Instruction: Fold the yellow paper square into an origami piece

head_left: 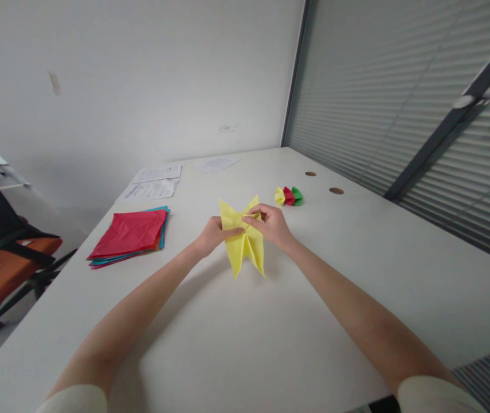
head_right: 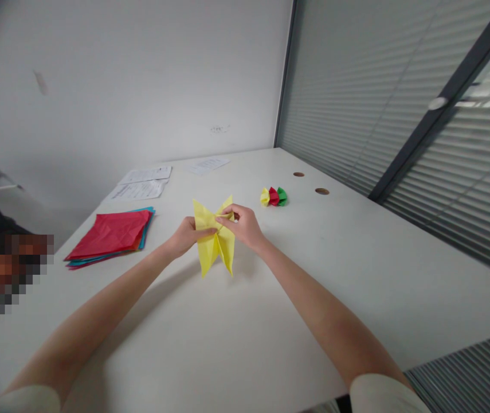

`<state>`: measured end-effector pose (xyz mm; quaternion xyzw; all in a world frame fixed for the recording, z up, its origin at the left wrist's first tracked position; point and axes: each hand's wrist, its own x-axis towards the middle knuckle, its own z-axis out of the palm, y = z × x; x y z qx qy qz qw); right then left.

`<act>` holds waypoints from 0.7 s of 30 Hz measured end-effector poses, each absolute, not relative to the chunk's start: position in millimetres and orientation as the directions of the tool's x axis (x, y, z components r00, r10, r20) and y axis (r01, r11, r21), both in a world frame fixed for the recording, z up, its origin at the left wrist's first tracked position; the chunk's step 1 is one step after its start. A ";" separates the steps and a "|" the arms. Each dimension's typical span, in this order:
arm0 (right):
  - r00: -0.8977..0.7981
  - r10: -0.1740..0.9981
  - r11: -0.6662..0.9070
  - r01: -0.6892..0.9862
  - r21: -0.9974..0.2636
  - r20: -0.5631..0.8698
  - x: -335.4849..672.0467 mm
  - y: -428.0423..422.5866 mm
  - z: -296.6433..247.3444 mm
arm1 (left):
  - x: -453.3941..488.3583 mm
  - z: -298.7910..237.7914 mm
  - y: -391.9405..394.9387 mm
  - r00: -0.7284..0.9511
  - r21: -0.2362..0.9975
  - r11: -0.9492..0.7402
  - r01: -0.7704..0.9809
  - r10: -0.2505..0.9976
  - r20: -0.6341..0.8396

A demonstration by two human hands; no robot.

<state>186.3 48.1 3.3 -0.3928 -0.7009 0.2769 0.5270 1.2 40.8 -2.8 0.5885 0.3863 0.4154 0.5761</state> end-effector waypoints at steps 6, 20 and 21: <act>-0.122 0.838 0.544 0.257 -0.798 0.532 185.8 48.8 3.1 | 3.1 -0.5 39.5 0.328 0.998 -0.068 0.003 0.942 0.063; -0.100 0.852 0.521 0.252 -0.815 0.514 183.8 48.3 0.6 | 6.1 -11.8 42.8 0.291 0.985 -0.035 -0.169 0.953 0.084; -0.098 0.854 0.517 0.250 -0.818 0.510 183.8 48.5 0.4 | 6.3 -11.7 42.8 0.287 0.984 -0.033 -0.176 0.954 0.083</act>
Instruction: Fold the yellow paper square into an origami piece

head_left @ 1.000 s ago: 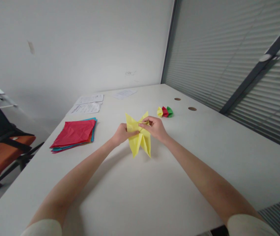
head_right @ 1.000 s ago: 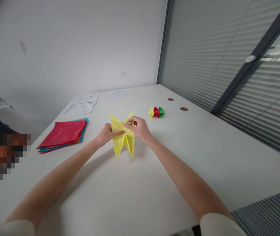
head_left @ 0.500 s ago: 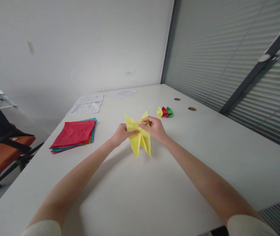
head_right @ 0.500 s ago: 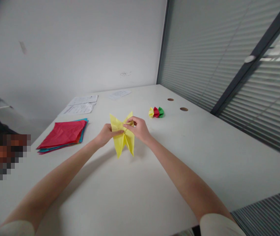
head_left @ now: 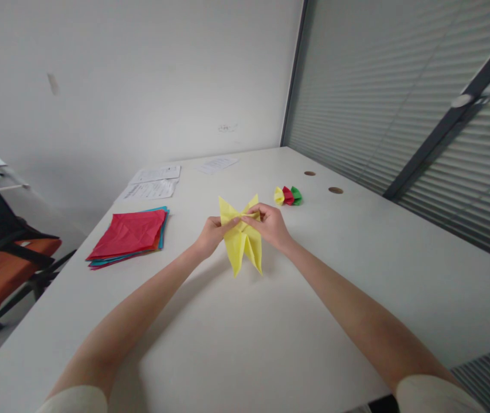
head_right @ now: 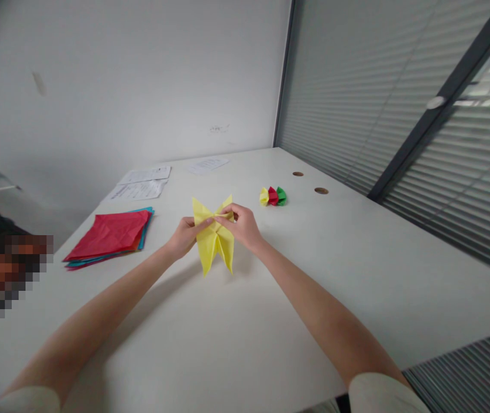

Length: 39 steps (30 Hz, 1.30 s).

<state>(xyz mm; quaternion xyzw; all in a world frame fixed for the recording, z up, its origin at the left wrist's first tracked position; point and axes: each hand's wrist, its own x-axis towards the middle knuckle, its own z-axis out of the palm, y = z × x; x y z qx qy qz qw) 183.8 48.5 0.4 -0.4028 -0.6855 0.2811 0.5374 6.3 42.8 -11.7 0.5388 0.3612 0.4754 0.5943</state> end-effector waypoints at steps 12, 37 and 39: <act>-0.073 0.880 0.475 0.172 -0.863 0.470 184.7 48.7 2.2 | 6.9 -2.9 41.4 0.226 0.963 -0.071 -0.261 0.965 0.132; -0.110 0.935 0.332 -0.062 -0.941 0.337 183.1 48.1 0.8 | 1.1 -1.2 44.7 0.311 0.990 -0.026 -0.137 0.948 0.068; -0.099 0.942 0.314 -0.080 -0.946 0.321 183.9 48.2 1.6 | 0.4 1.7 44.8 0.332 0.988 -0.005 -0.157 0.941 0.057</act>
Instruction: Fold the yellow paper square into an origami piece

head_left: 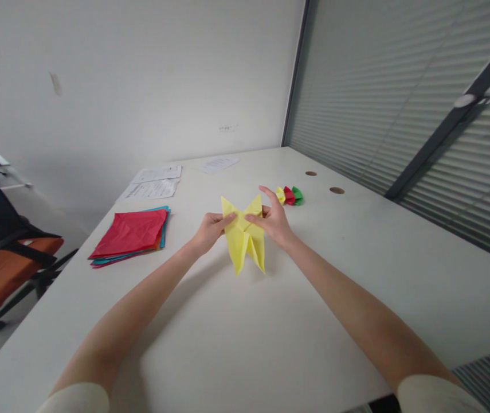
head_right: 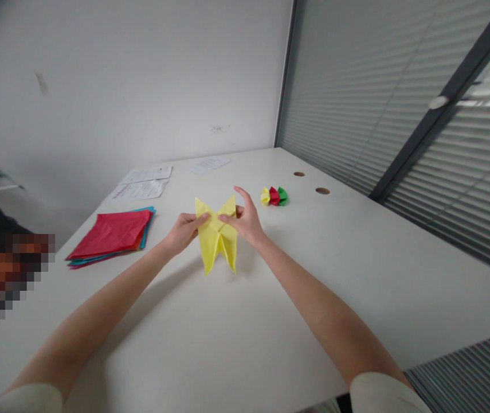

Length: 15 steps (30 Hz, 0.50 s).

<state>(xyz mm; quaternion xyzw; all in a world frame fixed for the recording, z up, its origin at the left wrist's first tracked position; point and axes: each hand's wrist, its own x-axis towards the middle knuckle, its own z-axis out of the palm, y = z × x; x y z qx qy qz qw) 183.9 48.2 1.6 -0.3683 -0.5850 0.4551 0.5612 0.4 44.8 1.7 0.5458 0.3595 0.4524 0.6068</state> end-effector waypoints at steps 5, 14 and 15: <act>-0.099 0.947 0.294 -0.105 -0.950 0.304 183.0 48.8 -1.0 | -0.5 4.3 42.7 0.301 0.976 0.017 -0.219 0.952 0.051; -0.139 0.941 0.303 -0.057 -0.951 0.308 178.5 48.6 -7.6 | 6.1 -3.1 38.3 0.283 0.997 0.041 -0.069 0.959 -0.020; -0.139 0.942 0.300 -0.058 -0.952 0.305 178.1 48.5 -7.9 | 6.0 -3.5 38.7 0.276 0.997 0.039 -0.065 0.961 -0.019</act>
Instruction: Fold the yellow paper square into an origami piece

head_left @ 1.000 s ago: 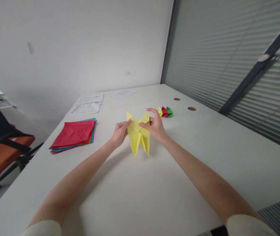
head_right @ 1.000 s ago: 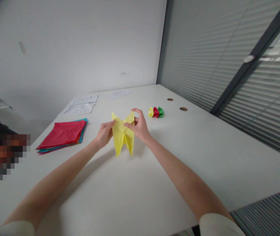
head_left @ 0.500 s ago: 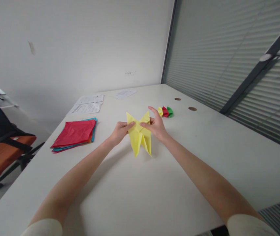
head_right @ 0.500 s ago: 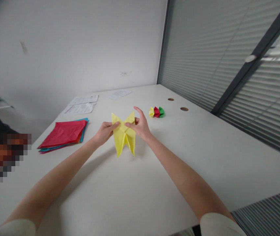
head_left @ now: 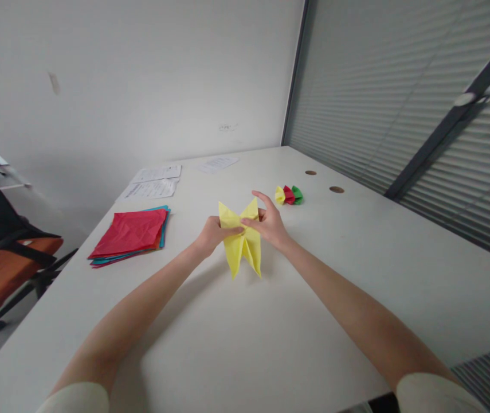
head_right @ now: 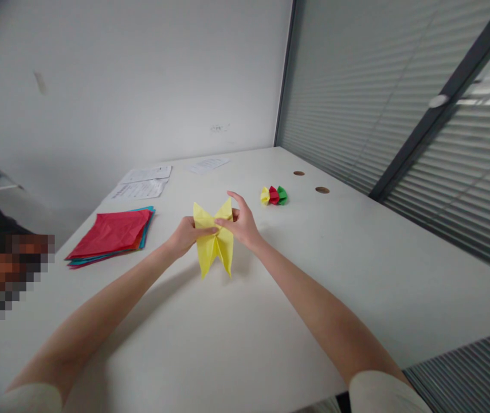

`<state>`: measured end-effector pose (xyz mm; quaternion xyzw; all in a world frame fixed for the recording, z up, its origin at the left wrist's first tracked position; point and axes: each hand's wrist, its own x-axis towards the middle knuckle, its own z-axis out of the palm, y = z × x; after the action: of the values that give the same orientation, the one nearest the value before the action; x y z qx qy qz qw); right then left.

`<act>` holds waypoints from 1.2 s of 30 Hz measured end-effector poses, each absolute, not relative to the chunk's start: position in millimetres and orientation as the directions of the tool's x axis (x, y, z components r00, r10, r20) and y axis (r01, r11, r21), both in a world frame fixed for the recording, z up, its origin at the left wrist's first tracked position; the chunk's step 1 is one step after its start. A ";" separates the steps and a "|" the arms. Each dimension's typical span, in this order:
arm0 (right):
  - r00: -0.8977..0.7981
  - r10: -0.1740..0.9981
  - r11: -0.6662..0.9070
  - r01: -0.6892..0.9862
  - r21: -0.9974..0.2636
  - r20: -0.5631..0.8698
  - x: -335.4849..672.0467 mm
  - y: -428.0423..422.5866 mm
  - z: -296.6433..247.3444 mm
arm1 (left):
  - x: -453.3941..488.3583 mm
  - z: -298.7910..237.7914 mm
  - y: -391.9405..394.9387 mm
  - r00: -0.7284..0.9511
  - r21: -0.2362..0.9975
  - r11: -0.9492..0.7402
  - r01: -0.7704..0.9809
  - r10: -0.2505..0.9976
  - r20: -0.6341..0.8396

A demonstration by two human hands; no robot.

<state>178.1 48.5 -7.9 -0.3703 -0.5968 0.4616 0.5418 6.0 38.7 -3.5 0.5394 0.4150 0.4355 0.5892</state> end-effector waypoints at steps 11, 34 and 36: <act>-0.088 0.967 0.241 0.007 -0.970 0.240 178.6 50.3 -9.7 | 1.3 -2.4 43.8 0.220 0.996 0.040 -0.079 0.975 -0.021; -0.118 0.969 0.225 0.067 -0.972 0.216 181.1 50.3 -13.9 | -1.4 -6.4 49.9 0.196 1.000 0.018 -0.010 0.980 -0.016; -0.149 0.975 0.178 0.068 -0.982 0.166 180.4 49.6 -14.2 | -1.5 -8.2 50.6 0.203 1.000 0.013 -0.013 0.979 -0.010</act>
<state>180.4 49.6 -14.2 -0.4376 -0.5955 0.4687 0.4839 -1.5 50.6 -8.2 0.5420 0.4459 0.4471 0.5546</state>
